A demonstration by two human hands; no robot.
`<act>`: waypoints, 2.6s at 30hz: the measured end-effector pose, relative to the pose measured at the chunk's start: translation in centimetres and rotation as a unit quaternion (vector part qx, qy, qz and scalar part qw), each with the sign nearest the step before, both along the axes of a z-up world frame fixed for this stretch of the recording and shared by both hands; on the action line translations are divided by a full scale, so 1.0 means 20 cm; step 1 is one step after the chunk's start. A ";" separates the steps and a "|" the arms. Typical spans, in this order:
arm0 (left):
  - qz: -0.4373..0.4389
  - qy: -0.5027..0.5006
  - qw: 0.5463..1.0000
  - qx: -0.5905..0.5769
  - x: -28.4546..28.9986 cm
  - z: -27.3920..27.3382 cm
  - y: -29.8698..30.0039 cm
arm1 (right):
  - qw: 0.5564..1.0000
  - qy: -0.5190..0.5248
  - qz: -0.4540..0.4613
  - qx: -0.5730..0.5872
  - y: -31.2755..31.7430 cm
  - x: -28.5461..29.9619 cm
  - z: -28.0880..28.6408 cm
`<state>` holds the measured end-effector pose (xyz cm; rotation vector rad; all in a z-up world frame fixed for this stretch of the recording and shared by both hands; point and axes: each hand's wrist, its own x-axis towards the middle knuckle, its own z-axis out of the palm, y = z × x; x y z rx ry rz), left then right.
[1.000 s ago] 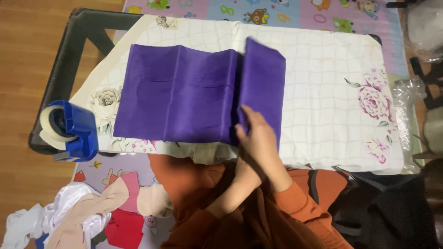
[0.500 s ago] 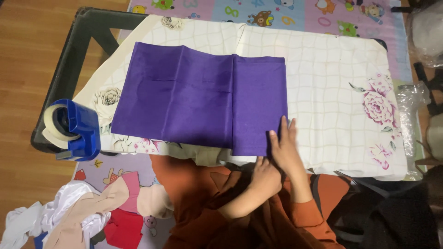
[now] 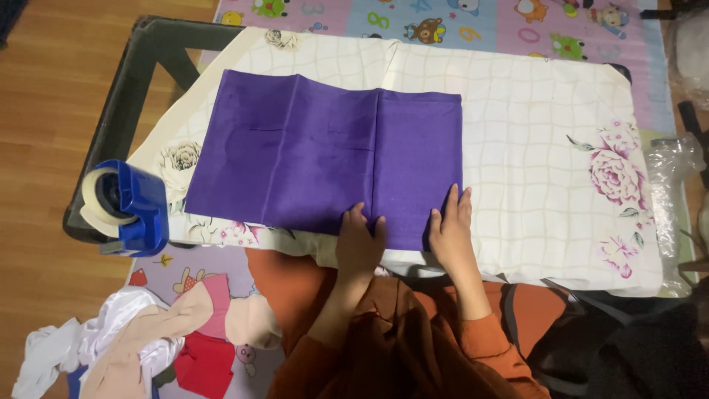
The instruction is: Folding a large piece of purple fabric on a floor mat
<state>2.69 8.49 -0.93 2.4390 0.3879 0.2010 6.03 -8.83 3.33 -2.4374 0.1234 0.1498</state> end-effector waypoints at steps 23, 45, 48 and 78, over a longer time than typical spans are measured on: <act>-0.065 0.109 0.985 0.115 0.20 -0.04 0.13 | 0.989 -0.006 0.030 -0.144 -0.04 0.02 -0.01; -0.137 -0.079 0.954 0.256 0.21 -0.06 -0.15 | 0.920 -0.081 0.315 -0.217 0.05 0.48 -0.12; -0.134 -0.091 0.952 0.258 0.21 -0.05 -0.15 | 0.910 -0.100 0.306 -0.260 -0.03 0.75 -0.19; -0.296 -0.084 0.938 0.159 0.01 0.13 0.27 | 0.791 0.198 -0.106 0.570 -0.44 0.55 -0.48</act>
